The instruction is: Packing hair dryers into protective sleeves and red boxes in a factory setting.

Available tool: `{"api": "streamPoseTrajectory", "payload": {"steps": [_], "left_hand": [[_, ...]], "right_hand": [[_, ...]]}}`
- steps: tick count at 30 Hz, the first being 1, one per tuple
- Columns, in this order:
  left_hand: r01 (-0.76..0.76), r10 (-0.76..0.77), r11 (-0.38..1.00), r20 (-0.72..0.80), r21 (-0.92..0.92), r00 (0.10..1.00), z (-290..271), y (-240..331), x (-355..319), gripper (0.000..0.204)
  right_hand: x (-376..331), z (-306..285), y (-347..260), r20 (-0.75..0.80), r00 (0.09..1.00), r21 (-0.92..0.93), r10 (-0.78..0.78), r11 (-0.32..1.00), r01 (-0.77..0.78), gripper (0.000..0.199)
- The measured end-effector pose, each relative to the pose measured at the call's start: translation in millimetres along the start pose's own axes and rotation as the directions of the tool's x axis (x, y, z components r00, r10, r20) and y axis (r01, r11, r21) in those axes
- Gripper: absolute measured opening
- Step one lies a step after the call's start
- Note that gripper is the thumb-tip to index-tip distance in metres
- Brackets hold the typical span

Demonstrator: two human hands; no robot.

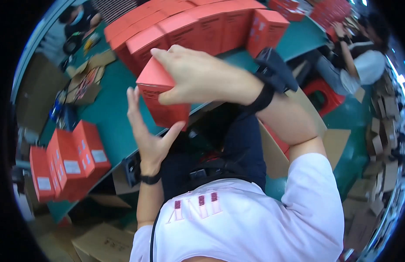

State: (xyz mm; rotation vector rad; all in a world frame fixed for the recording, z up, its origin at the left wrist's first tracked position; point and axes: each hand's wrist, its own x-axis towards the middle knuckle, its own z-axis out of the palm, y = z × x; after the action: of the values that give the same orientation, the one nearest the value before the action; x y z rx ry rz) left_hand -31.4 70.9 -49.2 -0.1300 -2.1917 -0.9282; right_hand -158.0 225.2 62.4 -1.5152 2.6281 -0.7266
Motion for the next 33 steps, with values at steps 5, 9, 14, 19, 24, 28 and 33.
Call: {"api": "streamPoseTrajectory", "payload": {"steps": [5, 9, 14, 19, 24, 28, 33], "left_hand": [[0.101, -0.100, 0.995, 0.049, -0.021, 0.994, -45, -2, -6, 0.058], [0.160, -0.151, 0.983, -0.101, 0.085, 0.983, -99, -5, -36, 0.044], [0.156, 0.062, 0.874, -0.423, 0.461, 0.904, -153, -2, -45, 0.057], [0.514, 0.101, 0.611, -0.704, 0.602, 0.703, -245, -14, -56, 0.105], [0.713, 0.091, 0.469, -0.832, 0.521, 0.548, -314, -48, -56, 0.127], [0.849, -0.076, 0.361, -0.896, 0.385, 0.438, -390, -86, -60, 0.126], [0.493, 0.122, 0.696, -0.763, 0.522, 0.635, -367, -75, -41, 0.085]], "right_hand": [[-36, -82, 81, 0.050, 0.998, -0.156, 0.035, 0.987, -0.027, 0.088], [-31, -93, 146, 0.019, 0.999, -0.482, -0.034, 0.875, 0.039, 0.088], [-53, -86, 220, -0.031, 1.000, -0.434, 0.001, 0.901, -0.015, 0.094], [-79, -82, 272, -0.203, 0.973, -0.698, -0.110, 0.713, -0.065, 0.086], [-65, -59, 210, -0.343, 0.917, -0.639, -0.202, 0.766, -0.070, 0.073], [-72, -54, 173, -0.397, 0.906, -0.505, -0.144, 0.859, -0.084, 0.072], [-89, -28, 118, -0.467, 0.877, -0.428, -0.114, 0.897, -0.111, 0.070]]}}
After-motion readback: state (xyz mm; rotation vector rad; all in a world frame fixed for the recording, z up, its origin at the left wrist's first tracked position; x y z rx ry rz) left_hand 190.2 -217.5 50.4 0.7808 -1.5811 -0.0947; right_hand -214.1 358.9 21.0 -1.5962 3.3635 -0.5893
